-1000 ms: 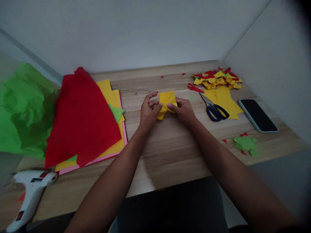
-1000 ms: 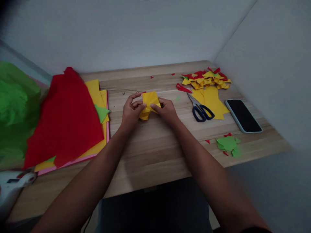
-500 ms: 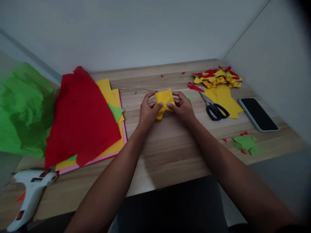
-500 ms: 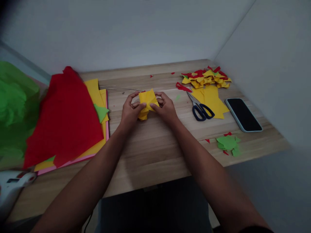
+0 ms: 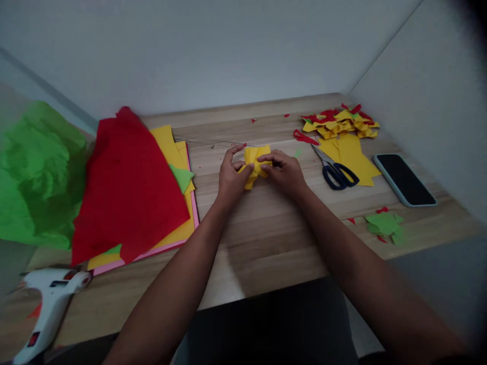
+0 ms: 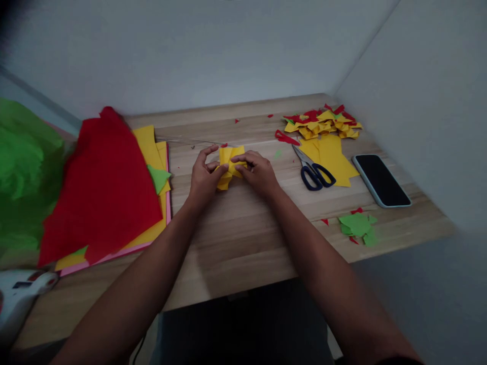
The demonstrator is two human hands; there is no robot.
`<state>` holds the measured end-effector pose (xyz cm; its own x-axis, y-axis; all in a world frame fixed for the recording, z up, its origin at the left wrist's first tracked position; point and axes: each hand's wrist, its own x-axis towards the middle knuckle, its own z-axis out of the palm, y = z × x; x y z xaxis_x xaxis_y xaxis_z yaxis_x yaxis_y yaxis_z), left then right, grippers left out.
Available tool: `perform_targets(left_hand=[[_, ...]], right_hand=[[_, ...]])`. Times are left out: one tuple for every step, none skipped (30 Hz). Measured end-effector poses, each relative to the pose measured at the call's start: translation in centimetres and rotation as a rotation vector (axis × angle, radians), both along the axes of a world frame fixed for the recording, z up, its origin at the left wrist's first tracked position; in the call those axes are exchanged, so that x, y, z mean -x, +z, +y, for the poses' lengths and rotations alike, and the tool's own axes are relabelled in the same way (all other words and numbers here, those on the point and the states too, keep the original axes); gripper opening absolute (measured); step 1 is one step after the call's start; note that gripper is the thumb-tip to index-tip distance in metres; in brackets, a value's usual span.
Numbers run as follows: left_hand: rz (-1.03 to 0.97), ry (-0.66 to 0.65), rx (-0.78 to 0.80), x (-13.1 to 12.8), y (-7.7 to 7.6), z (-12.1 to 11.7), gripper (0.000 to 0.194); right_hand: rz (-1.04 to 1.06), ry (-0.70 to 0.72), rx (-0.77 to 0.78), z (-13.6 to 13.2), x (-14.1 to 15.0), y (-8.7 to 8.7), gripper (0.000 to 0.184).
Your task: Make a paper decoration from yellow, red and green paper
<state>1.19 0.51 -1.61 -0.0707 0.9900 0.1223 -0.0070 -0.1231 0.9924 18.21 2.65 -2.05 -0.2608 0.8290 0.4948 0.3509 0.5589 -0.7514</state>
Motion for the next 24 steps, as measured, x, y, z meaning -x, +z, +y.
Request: perform_targets(left_hand=[[0.010, 0.010, -0.009, 0.01, 0.02, 0.02, 0.054], [0.022, 0.020, -0.024, 0.01, 0.02, 0.05, 0.054], [0.036, 0.028, -0.042, 0.02, -0.01, 0.06, 0.054], [0.050, 0.034, -0.058, 0.02, -0.05, 0.07, 0.054], [0.063, 0.040, -0.070, 0.03, -0.07, 0.06, 0.054], [0.074, 0.043, -0.076, 0.04, -0.08, 0.03, 0.055], [0.081, 0.042, -0.077, 0.06, -0.06, -0.01, 0.055], [0.082, 0.040, -0.074, 0.08, -0.01, -0.07, 0.056], [0.079, 0.035, -0.072, 0.10, 0.07, -0.12, 0.056], [0.074, 0.030, -0.072, 0.12, 0.15, -0.17, 0.055], [0.069, 0.026, -0.074, 0.14, 0.22, -0.21, 0.055], [0.067, 0.023, -0.075, 0.16, 0.26, -0.22, 0.055], [0.070, 0.025, -0.073, 0.17, 0.26, -0.22, 0.055], [0.078, 0.029, -0.068, 0.18, 0.21, -0.19, 0.056], [0.088, 0.036, -0.063, 0.20, 0.12, -0.14, 0.057], [0.096, 0.044, -0.063, 0.21, 0.00, -0.08, 0.057], [0.101, 0.054, -0.066, 0.23, -0.14, -0.02, 0.057], [0.103, 0.064, -0.074, 0.25, -0.25, 0.04, 0.057], [0.102, 0.070, -0.083, 0.26, -0.34, 0.07, 0.057], [0.101, 0.069, -0.090, 0.26, -0.40, 0.08, 0.057], [0.101, 0.061, -0.093, 0.26, -0.41, 0.07, 0.058], [0.102, 0.044, -0.092, 0.25, -0.41, 0.04, 0.060], [0.104, 0.022, -0.092, 0.24, -0.39, 0.01, 0.063], [0.106, 0.000, -0.097, 0.24, -0.39, -0.01, 0.065]], right_hand=[[-0.011, -0.002, -0.001, 0.07, 0.03, -0.07, 0.017], [-0.018, -0.012, -0.003, 0.14, 0.07, -0.16, 0.016], [-0.020, -0.028, -0.006, 0.21, 0.13, -0.25, 0.016], [-0.021, -0.046, -0.011, 0.26, 0.20, -0.33, 0.015], [-0.021, -0.064, -0.017, 0.30, 0.25, -0.39, 0.014], [-0.020, -0.077, -0.024, 0.31, 0.30, -0.42, 0.013], [-0.020, -0.081, -0.030, 0.31, 0.33, -0.41, 0.012], [-0.017, -0.074, -0.031, 0.29, 0.34, -0.37, 0.012], [-0.009, -0.063, -0.029, 0.26, 0.34, -0.30, 0.013], [0.002, -0.051, -0.023, 0.22, 0.32, -0.22, 0.013], [0.015, -0.041, -0.013, 0.19, 0.30, -0.14, 0.014], [0.024, -0.034, -0.001, 0.16, 0.26, -0.06, 0.014], [0.029, -0.030, 0.010, 0.15, 0.23, 0.01, 0.015], [0.029, -0.029, 0.017, 0.14, 0.20, 0.06, 0.015], [0.026, -0.028, 0.023, 0.14, 0.18, 0.10, 0.015], [0.022, -0.025, 0.025, 0.14, 0.17, 0.11, 0.015], [0.021, -0.023, 0.025, 0.14, 0.17, 0.12, 0.015], [0.021, -0.022, 0.023, 0.14, 0.17, 0.11, 0.015], [0.024, -0.023, 0.022, 0.14, 0.18, 0.10, 0.015], [0.028, -0.027, 0.022, 0.14, 0.19, 0.09, 0.015], [0.031, -0.032, 0.024, 0.14, 0.20, 0.08, 0.015], [0.034, -0.037, 0.027, 0.14, 0.19, 0.07, 0.015], [0.035, -0.040, 0.027, 0.14, 0.18, 0.05, 0.016], [0.033, -0.038, 0.023, 0.15, 0.17, 0.04, 0.017]])
